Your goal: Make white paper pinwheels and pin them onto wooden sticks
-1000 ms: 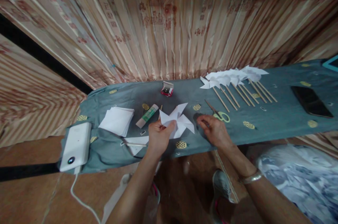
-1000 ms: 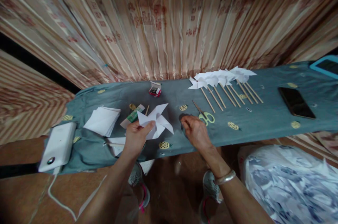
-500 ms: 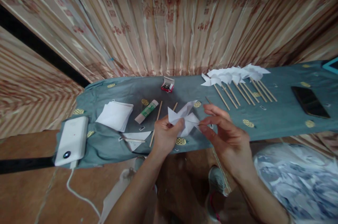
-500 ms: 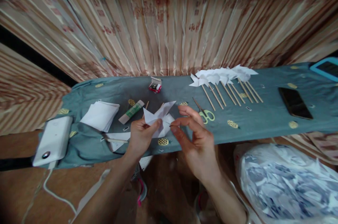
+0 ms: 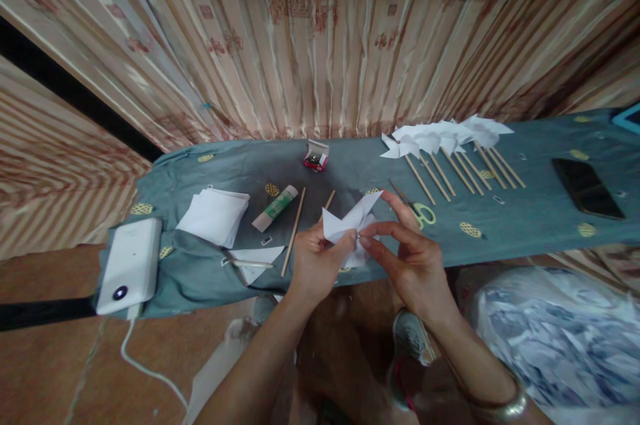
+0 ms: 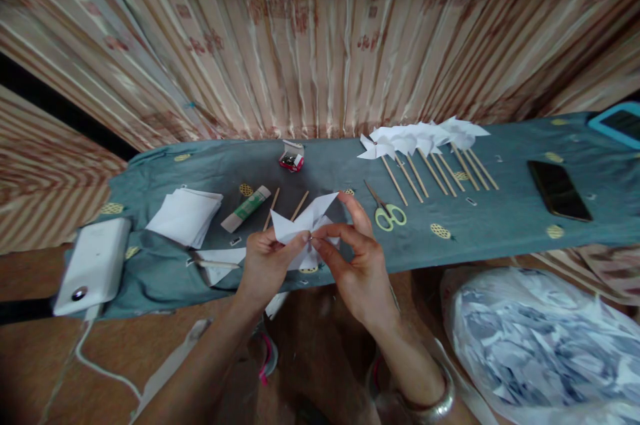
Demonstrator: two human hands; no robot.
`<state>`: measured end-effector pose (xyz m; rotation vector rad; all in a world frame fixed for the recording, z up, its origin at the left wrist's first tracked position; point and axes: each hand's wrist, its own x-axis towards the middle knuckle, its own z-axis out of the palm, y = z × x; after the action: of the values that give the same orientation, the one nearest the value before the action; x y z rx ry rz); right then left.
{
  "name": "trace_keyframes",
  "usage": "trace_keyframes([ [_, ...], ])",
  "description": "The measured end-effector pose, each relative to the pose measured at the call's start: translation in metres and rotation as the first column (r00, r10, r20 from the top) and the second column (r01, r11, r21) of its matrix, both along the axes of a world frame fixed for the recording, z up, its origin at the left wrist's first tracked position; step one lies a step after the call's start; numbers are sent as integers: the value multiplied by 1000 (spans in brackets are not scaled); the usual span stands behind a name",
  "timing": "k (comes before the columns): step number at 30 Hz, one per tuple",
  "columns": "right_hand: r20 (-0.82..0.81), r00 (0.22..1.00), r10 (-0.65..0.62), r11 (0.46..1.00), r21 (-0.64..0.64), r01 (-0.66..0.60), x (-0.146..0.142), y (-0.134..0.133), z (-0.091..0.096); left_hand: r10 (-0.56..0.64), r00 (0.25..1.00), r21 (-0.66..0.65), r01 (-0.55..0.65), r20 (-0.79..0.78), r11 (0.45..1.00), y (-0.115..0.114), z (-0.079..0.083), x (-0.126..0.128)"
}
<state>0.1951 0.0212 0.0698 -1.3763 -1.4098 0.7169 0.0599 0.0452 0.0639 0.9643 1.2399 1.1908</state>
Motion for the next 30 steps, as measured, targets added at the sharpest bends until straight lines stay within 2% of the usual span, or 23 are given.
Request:
trace_keyframes([
  [16, -81, 996, 25, 998, -52, -30, 3, 0, -4, -8, 999, -6, 9, 39, 1000, -1, -1, 2],
  [30, -146, 989, 35, 993, -104, -50, 3, -1, -3, -13, 1000, 13, 13, 9, 1000, -2, -1, 3],
])
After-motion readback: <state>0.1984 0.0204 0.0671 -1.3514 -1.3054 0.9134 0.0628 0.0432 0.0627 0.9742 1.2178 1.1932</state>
